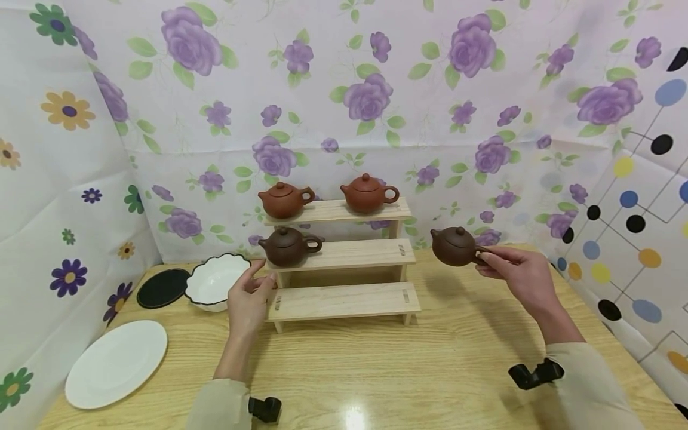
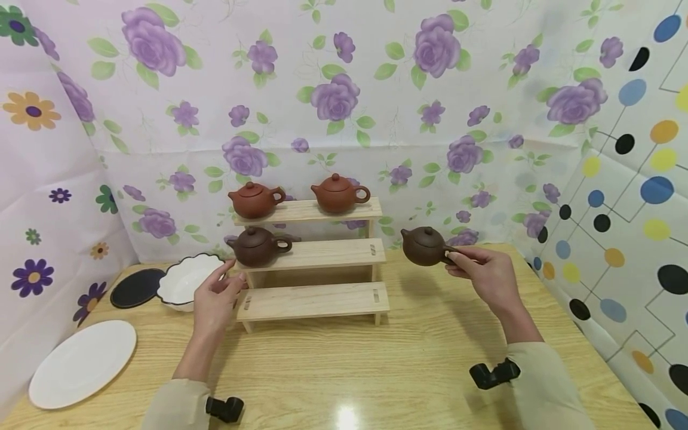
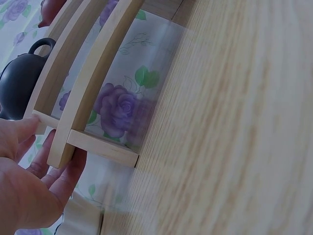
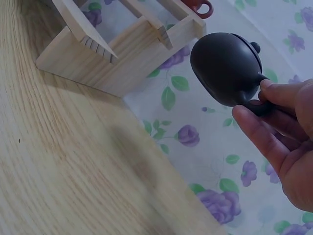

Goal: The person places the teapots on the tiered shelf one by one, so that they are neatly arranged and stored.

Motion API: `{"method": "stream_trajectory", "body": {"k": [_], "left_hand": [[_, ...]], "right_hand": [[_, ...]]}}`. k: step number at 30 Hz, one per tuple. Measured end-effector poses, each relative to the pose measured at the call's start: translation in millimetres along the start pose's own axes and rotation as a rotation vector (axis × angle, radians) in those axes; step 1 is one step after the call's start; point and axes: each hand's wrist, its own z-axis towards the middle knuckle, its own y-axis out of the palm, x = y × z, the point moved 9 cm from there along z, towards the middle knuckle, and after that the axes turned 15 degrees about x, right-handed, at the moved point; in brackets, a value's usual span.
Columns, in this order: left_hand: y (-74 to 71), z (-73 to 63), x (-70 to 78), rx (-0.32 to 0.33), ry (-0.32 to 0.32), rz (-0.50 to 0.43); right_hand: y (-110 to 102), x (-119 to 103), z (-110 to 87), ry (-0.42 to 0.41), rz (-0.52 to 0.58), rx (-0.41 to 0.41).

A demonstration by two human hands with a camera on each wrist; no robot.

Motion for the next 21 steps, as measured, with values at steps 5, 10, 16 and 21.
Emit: {"method": "stream_trajectory", "body": {"k": [5, 10, 16, 21], "left_hand": [[-0.4, -0.2, 0.4, -0.001, 0.005, -0.006], [-0.6, 0.0, -0.2, -0.003, -0.002, -0.009], [-0.7, 0.5, -0.3, 0.003, 0.001, -0.006], [0.0, 0.2, 0.7, 0.0, 0.007, -0.009]], "right_hand": [[5.5, -4.2, 1.3, -0.011, -0.04, -0.015], [11.5, -10.9, 2.1, -0.034, -0.064, -0.026], [20.7, -19.1, 4.8, -0.028, -0.019, -0.055], [28.9, -25.6, 5.6, -0.031, 0.015, -0.087]]}}
